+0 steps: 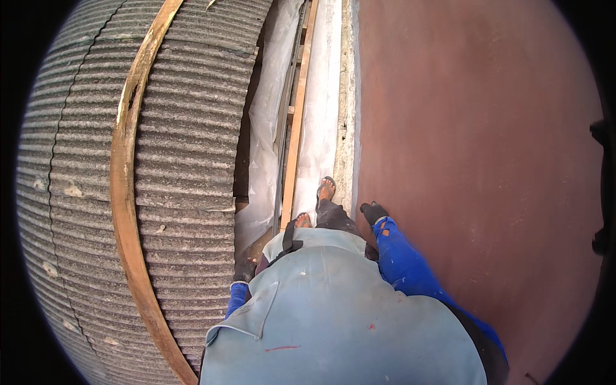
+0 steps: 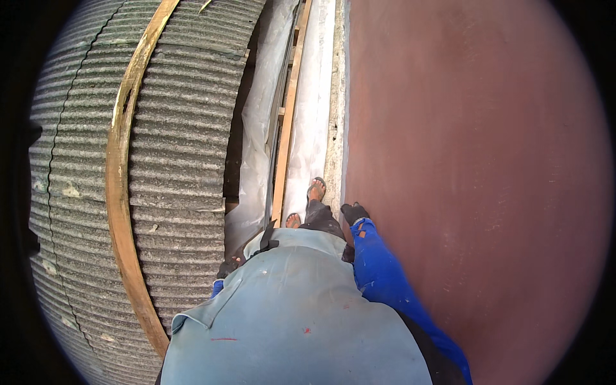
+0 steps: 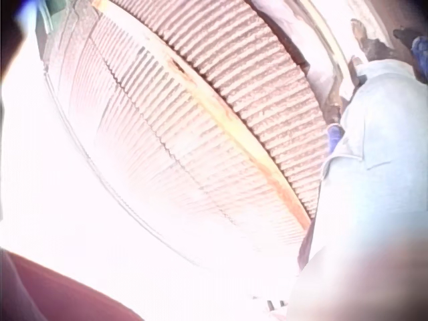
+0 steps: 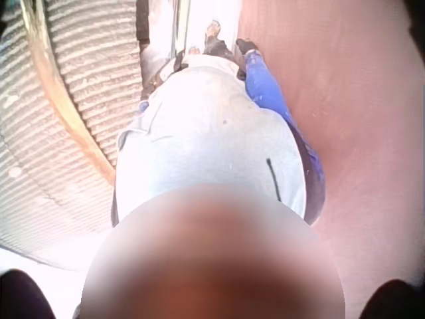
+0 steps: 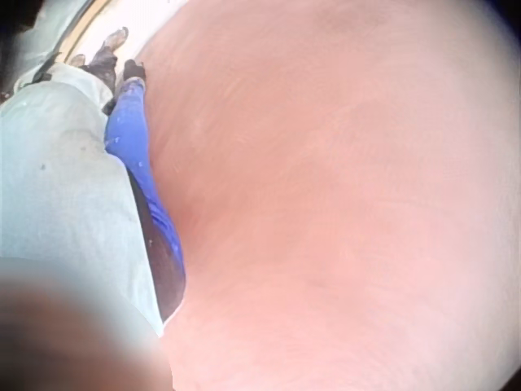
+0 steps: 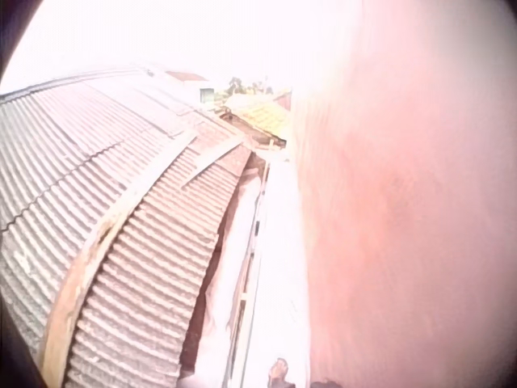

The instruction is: The person walks along a narrow ridge between two roof sections and repeatedly smooths a white plastic sheet into place along the seam. The person uses both hands to press and adjust the sheet while moving forward and backward along the ridge.

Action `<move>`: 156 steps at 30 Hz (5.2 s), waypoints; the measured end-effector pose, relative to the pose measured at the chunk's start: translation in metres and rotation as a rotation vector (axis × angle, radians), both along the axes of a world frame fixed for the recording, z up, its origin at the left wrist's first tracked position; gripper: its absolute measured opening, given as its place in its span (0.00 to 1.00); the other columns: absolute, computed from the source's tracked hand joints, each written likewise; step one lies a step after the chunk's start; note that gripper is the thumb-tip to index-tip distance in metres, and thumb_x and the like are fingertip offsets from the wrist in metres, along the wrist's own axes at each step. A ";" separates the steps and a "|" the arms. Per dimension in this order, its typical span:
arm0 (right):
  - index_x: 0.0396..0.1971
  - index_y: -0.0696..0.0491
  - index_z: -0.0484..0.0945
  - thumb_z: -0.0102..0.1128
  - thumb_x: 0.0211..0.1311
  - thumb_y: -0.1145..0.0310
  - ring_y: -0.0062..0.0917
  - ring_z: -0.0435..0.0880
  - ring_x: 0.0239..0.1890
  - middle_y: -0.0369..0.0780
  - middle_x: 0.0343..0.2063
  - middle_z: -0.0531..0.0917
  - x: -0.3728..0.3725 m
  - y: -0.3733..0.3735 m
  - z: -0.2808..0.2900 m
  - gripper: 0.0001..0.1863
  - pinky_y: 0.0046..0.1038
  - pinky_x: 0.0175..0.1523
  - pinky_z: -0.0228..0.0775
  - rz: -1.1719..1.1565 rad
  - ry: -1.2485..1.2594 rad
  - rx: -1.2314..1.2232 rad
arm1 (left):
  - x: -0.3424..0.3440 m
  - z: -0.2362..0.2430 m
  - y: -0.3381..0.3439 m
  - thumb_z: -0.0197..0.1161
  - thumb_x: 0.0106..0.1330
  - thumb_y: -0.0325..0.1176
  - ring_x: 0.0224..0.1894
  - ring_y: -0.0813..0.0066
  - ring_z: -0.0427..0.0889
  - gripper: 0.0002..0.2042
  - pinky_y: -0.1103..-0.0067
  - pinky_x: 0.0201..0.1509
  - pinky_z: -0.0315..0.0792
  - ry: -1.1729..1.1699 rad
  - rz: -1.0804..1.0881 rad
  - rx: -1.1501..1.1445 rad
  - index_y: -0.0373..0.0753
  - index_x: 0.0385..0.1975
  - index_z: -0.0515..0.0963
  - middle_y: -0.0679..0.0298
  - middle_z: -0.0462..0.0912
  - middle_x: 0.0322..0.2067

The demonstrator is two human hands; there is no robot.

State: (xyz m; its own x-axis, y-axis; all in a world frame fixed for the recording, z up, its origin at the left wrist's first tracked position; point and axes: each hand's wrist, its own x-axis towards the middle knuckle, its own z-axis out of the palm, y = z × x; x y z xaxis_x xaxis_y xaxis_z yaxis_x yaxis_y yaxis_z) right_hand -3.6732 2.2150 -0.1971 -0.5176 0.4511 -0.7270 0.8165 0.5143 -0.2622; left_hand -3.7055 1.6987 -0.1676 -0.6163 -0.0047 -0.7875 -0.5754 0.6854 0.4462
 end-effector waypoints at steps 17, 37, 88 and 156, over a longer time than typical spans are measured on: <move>0.54 0.63 0.71 0.53 0.55 0.51 0.41 0.81 0.46 0.55 0.43 0.80 -0.011 0.012 -0.009 0.33 0.36 0.48 0.73 -0.207 0.126 -0.219 | -0.035 -0.102 -0.040 0.57 0.64 0.44 0.46 0.57 0.82 0.16 0.68 0.52 0.73 0.560 -0.778 -0.195 0.37 0.40 0.80 0.54 0.83 0.41; 0.45 0.64 0.78 0.55 0.54 0.56 0.46 0.81 0.47 0.57 0.42 0.81 -0.148 0.059 0.085 0.27 0.34 0.56 0.68 -0.038 0.290 -0.102 | -0.015 -0.115 -0.017 0.52 0.68 0.49 0.38 0.61 0.79 0.19 0.68 0.45 0.72 0.164 -0.050 -0.029 0.40 0.35 0.80 0.57 0.82 0.34; 0.58 0.67 0.68 0.54 0.49 0.54 0.46 0.74 0.59 0.61 0.53 0.75 -0.266 0.108 0.025 0.39 0.35 0.62 0.65 0.095 0.020 -0.074 | -0.132 0.067 0.130 0.54 0.68 0.53 0.38 0.62 0.80 0.24 0.71 0.44 0.72 0.016 0.218 -0.002 0.33 0.44 0.78 0.57 0.84 0.38; 0.28 0.52 0.83 0.60 0.52 0.63 0.40 0.86 0.31 0.47 0.25 0.83 -0.108 -0.607 -0.012 0.08 0.42 0.36 0.79 2.975 -0.093 0.093 | 0.521 0.110 0.081 0.64 0.63 0.43 0.47 0.58 0.82 0.25 0.71 0.54 0.73 0.483 2.559 -0.468 0.31 0.55 0.73 0.48 0.81 0.46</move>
State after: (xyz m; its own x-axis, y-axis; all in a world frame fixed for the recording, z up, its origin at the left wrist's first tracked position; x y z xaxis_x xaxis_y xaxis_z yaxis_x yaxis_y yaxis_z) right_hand -3.7813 1.6081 -0.2093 0.3939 -0.4787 -0.7846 -0.9038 -0.3573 -0.2357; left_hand -3.1842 1.7800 -0.0581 0.6929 -0.5699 -0.4416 0.0110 -0.6041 0.7968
